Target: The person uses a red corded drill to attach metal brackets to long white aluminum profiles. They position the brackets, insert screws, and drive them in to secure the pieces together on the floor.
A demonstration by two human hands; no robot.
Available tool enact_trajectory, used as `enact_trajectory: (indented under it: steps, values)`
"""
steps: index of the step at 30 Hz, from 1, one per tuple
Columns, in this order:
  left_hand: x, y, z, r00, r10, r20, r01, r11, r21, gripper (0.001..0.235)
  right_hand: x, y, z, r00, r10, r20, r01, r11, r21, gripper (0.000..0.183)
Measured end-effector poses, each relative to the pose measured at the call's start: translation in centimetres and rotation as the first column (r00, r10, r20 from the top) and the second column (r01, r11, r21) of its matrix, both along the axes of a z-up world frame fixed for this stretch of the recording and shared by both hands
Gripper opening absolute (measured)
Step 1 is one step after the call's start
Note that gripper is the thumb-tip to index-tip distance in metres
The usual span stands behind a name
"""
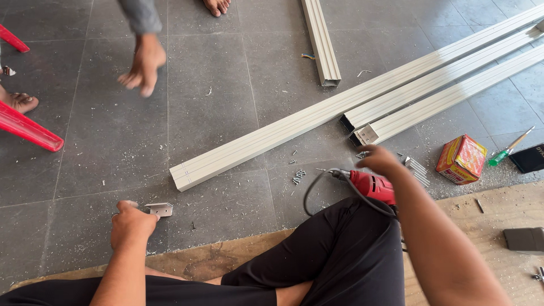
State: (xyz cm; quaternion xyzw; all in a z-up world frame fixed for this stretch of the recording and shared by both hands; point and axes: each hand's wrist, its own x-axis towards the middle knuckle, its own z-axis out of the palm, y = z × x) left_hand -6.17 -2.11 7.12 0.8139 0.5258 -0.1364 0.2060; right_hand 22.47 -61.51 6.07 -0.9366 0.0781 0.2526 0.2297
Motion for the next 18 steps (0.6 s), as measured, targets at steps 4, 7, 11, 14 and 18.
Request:
enact_trajectory:
  steps: [4, 7, 11, 14, 18]
  values:
    - [0.2, 0.6, -0.3, 0.995, -0.077, 0.064, 0.078, 0.997, -0.015, 0.063, -3.2, -9.2, 0.5, 0.949, -0.229, 0.217, 0.301, 0.862, -0.409, 0.079]
    - [0.4, 1.0, -0.7, 0.989, -0.096, 0.108, 0.100, 0.994, -0.033, 0.043, -6.8, -11.9, -0.9, 0.817, -0.576, -0.016, 0.564, 0.805, -0.185, 0.086]
    - [0.2, 1.9, -1.3, 0.996, -0.061, 0.072, 0.065, 0.996, -0.060, 0.024, -8.7, -11.0, -3.1, 0.556, -0.798, -0.235, 0.823, 0.488, 0.289, 0.070]
    - [0.3, 2.7, -1.8, 0.992, -0.095, 0.078, 0.098, 0.995, -0.030, 0.025, -8.5, -10.3, -3.5, 0.655, -0.747, -0.115, 0.751, 0.627, 0.207, 0.069]
    - [0.0, 4.7, -2.7, 0.974, -0.171, 0.149, 0.178, 0.984, -0.033, 0.025, -8.7, -10.4, -3.3, 0.678, -0.700, -0.224, 0.732, 0.612, 0.301, 0.066]
